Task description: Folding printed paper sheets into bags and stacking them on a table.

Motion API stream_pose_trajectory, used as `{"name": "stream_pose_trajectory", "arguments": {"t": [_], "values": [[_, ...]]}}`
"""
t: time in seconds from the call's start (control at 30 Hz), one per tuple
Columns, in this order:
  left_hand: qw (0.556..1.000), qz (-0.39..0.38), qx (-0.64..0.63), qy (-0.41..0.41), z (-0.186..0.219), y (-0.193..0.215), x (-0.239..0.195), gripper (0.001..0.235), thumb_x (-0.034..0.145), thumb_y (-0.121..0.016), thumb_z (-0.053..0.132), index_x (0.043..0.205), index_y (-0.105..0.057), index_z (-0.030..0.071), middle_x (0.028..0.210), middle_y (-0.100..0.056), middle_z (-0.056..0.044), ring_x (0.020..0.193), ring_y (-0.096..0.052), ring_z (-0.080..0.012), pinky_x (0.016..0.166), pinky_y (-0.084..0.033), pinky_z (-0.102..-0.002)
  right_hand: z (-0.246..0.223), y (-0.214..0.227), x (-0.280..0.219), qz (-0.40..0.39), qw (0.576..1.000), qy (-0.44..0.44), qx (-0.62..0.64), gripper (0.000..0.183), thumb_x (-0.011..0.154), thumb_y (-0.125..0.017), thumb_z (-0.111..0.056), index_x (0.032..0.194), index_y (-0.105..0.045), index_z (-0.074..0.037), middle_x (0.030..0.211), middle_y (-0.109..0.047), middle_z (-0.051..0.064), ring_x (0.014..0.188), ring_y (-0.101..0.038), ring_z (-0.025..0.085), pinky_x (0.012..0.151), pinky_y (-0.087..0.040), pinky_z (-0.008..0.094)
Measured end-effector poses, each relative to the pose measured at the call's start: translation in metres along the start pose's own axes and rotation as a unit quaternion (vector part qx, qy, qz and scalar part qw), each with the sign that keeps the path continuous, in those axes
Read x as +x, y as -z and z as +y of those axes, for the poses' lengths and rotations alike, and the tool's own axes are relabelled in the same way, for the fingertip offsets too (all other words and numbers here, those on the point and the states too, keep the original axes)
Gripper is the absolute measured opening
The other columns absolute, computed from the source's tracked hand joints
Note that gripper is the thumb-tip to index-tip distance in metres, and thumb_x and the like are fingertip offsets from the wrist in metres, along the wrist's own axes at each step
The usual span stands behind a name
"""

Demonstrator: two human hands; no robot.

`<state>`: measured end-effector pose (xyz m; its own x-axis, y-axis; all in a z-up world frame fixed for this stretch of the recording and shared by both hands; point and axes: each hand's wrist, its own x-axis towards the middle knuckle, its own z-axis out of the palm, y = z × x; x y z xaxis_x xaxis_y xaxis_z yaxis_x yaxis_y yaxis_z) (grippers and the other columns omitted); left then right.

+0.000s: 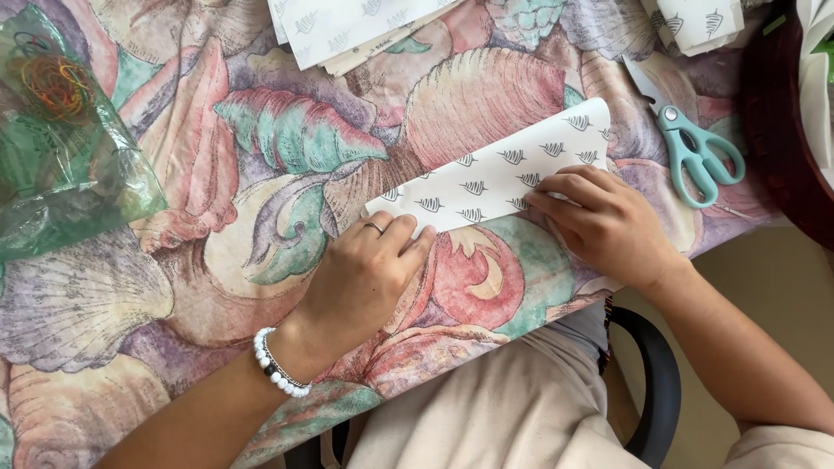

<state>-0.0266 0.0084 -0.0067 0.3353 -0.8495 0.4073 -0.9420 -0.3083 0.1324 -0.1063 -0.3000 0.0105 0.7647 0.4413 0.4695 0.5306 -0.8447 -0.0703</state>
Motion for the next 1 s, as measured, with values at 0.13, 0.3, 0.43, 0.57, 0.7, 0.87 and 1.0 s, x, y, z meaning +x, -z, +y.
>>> {"name": "stream_pose_trajectory", "arguments": {"t": [0.13,0.3,0.43,0.57,0.7,0.87,1.0], "values": [[1.0,-0.009,-0.006,0.009,0.004,0.005,0.005,0.024,0.097,-0.054,0.001,0.11,-0.074,0.005,0.093,-0.065,-0.017,0.091,-0.066,-0.03,0.084,-0.055,-0.041,-0.017,-0.002,0.016,0.004,0.999,0.005,0.036,0.007,0.093,-0.071,-0.001,0.094,-0.078,-0.001,0.093,-0.07,0.015,0.087,-0.069,0.031,0.079,-0.057,0.04],[0.998,-0.046,-0.006,0.033,0.01,0.013,0.008,0.025,0.101,-0.051,0.004,0.11,-0.075,0.005,0.093,-0.066,-0.016,0.092,-0.067,-0.0281,0.086,-0.057,-0.041,-0.031,-0.017,0.037,0.022,0.997,0.048,0.061,0.015,0.1,-0.06,-0.004,0.093,-0.073,-0.005,0.093,-0.062,0.012,0.086,-0.066,0.031,0.076,-0.055,0.042],[0.999,-0.036,0.002,0.013,0.009,0.008,0.008,0.023,0.099,-0.054,0.005,0.11,-0.074,0.005,0.093,-0.067,-0.016,0.093,-0.068,-0.0287,0.087,-0.057,-0.043,-0.031,-0.017,0.035,0.014,0.997,0.044,0.065,0.016,0.101,-0.058,-0.006,0.094,-0.072,-0.005,0.094,-0.06,0.012,0.087,-0.065,0.032,0.076,-0.055,0.042],[1.0,0.012,0.001,-0.013,0.003,0.001,0.007,0.018,0.097,-0.059,0.004,0.106,-0.075,0.003,0.089,-0.067,-0.015,0.087,-0.068,-0.0281,0.082,-0.057,-0.041,-0.03,-0.015,0.036,0.004,0.997,0.012,0.078,0.012,0.096,-0.064,0.001,0.094,-0.074,-0.005,0.094,-0.064,0.012,0.087,-0.067,0.032,0.078,-0.056,0.042],[1.0,0.029,-0.005,-0.003,0.004,0.002,0.007,0.016,0.096,-0.062,0.004,0.104,-0.076,0.004,0.087,-0.067,-0.014,0.085,-0.068,-0.0277,0.079,-0.057,-0.039,-0.023,-0.019,0.024,-0.008,0.997,0.002,0.076,0.014,0.095,-0.063,0.003,0.095,-0.074,-0.004,0.096,-0.067,0.012,0.09,-0.068,0.032,0.08,-0.056,0.042],[0.999,0.026,-0.031,0.015,0.001,0.012,0.012,0.015,0.096,-0.063,0.002,0.104,-0.076,0.003,0.089,-0.067,-0.014,0.087,-0.068,-0.0279,0.079,-0.057,-0.039,-0.013,0.0,0.013,-0.02,0.998,-0.021,0.058,0.014,0.093,-0.066,0.006,0.095,-0.078,-0.001,0.096,-0.07,0.015,0.091,-0.07,0.032,0.082,-0.057,0.042],[0.998,0.016,-0.046,0.028,0.003,0.016,0.014,0.014,0.094,-0.064,0.001,0.103,-0.076,0.004,0.087,-0.067,-0.012,0.085,-0.068,-0.0265,0.079,-0.056,-0.038,0.006,-0.004,-0.011,0.005,0.999,-0.029,0.015,0.015,0.098,-0.064,0.006,0.095,-0.077,-0.001,0.099,-0.07,0.013,0.089,-0.07,0.032,0.08,-0.057,0.041]]}}
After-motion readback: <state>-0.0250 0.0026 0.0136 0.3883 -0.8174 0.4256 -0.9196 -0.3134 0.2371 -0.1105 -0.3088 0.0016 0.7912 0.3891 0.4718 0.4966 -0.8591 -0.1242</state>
